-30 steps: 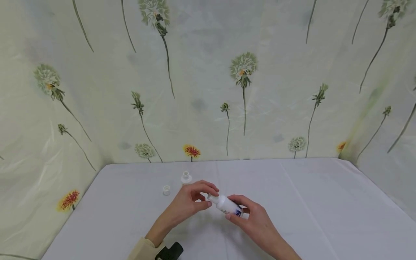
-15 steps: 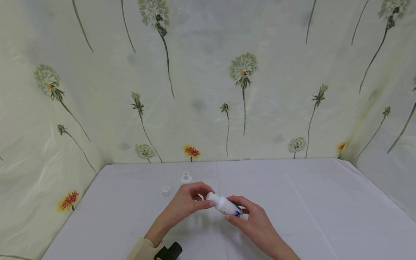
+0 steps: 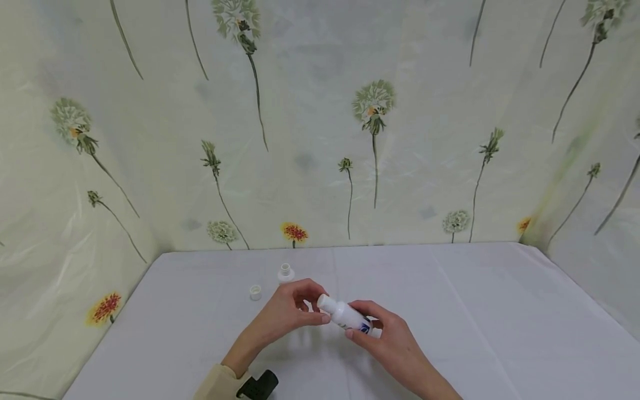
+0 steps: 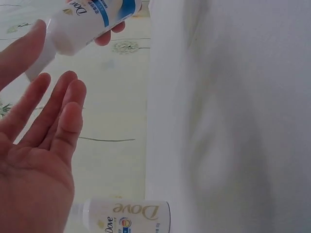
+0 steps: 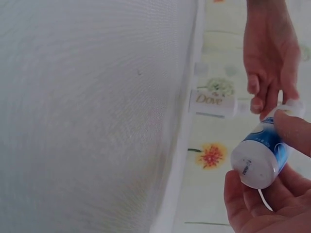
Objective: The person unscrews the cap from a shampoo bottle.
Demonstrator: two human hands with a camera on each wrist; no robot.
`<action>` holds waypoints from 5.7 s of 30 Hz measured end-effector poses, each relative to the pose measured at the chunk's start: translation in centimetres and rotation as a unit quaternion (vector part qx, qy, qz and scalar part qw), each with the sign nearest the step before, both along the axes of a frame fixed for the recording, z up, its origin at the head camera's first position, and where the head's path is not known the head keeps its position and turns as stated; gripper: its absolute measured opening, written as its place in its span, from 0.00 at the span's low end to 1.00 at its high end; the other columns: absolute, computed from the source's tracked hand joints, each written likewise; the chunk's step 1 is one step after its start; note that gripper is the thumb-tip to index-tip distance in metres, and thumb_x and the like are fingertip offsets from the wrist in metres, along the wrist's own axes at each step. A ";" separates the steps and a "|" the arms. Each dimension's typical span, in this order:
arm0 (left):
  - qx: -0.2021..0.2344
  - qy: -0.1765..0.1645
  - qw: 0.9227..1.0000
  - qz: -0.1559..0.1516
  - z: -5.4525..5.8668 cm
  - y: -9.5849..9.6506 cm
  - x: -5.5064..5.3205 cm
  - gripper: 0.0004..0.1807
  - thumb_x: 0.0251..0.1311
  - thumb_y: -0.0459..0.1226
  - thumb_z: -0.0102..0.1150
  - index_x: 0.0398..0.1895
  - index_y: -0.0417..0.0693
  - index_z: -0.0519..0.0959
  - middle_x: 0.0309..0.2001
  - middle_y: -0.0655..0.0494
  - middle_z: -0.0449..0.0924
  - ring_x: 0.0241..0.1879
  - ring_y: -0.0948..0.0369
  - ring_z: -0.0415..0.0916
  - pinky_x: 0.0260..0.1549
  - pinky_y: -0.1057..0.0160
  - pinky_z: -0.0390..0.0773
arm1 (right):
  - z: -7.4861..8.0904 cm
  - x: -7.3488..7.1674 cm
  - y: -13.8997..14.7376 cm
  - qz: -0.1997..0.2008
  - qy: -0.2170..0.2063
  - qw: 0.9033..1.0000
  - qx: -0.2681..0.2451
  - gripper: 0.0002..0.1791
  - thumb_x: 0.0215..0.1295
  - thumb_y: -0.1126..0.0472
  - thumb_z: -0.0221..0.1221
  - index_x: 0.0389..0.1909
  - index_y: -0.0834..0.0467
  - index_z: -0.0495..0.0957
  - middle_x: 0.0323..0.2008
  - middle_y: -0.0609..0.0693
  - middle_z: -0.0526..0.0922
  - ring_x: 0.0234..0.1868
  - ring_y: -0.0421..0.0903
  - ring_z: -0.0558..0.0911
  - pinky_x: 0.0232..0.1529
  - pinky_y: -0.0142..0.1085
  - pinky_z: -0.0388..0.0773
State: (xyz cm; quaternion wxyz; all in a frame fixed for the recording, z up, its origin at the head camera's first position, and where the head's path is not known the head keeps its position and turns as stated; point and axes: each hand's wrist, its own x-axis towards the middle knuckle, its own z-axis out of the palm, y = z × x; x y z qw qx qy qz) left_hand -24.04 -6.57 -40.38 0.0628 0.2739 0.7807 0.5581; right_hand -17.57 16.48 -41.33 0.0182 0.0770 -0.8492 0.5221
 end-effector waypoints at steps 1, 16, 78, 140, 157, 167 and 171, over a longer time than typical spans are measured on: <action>0.000 0.006 1.000 -0.006 0.0 -0.1 0.0 0.17 0.52 0.39 0.74 0.46 0.55 0.82 0.40 0.57 0.81 0.40 0.54 0.76 0.32 0.64 0.76 | 0.0 0.0 0.0 -0.001 0.001 1.000 0.003 0.22 0.55 0.51 0.72 0.51 0.41 0.79 0.48 0.43 0.81 0.43 0.45 0.81 0.38 0.37 0.78; 0.015 0.058 0.996 -0.062 1.0 0.2 1.0 0.16 0.59 0.24 0.62 0.42 0.54 0.85 0.53 0.63 0.77 0.51 0.60 0.73 0.40 0.58 0.80 | -0.1 -0.3 -0.1 -0.013 0.010 0.999 0.032 0.21 0.56 0.54 0.72 0.51 0.42 0.79 0.47 0.41 0.81 0.43 0.43 0.80 0.42 0.39 0.77; 0.014 -0.033 0.999 0.018 -0.1 0.1 0.6 0.16 0.56 0.32 0.69 0.49 0.53 0.84 0.48 0.57 0.82 0.43 0.59 0.82 0.40 0.63 0.82 | -0.3 -0.1 -0.2 -0.029 0.016 0.999 -0.040 0.25 0.54 0.62 0.73 0.54 0.47 0.79 0.50 0.43 0.80 0.51 0.45 0.79 0.52 0.39 0.78; -0.027 -0.037 0.997 0.069 -2.0 2.7 -0.5 0.14 0.56 0.30 0.68 0.46 0.46 0.82 0.43 0.56 0.80 0.41 0.59 0.81 0.37 0.63 0.82 | 0.2 -2.3 2.7 -0.027 -0.010 0.999 -0.046 0.26 0.56 0.64 0.70 0.57 0.57 0.77 0.49 0.54 0.82 0.49 0.52 0.83 0.46 0.36 0.80; -0.059 -0.024 0.993 0.103 -1.9 5.6 -1.4 0.15 0.59 0.30 0.66 0.50 0.43 0.82 0.45 0.56 0.80 0.40 0.59 0.80 0.32 0.65 0.81 | 0.6 -3.7 4.2 -0.045 0.017 0.999 -0.018 0.26 0.57 0.66 0.69 0.58 0.62 0.76 0.49 0.55 0.82 0.52 0.52 0.80 0.50 0.37 0.79; -0.076 -0.019 0.991 0.105 -1.9 6.9 -2.0 0.14 0.58 0.30 0.66 0.48 0.42 0.83 0.44 0.55 0.81 0.37 0.59 0.79 0.31 0.64 0.80 | 0.5 -4.7 5.0 -0.064 0.021 0.998 0.012 0.26 0.58 0.67 0.68 0.58 0.65 0.75 0.51 0.58 0.81 0.54 0.54 0.79 0.52 0.42 0.78; -0.074 -0.013 0.992 0.100 -2.1 7.5 -2.3 0.14 0.58 0.29 0.66 0.48 0.41 0.83 0.43 0.55 0.81 0.35 0.60 0.78 0.30 0.65 0.79 | 0.2 -5.1 5.5 -0.077 0.021 0.997 0.021 0.27 0.57 0.66 0.69 0.58 0.66 0.75 0.51 0.61 0.81 0.54 0.56 0.79 0.52 0.45 0.78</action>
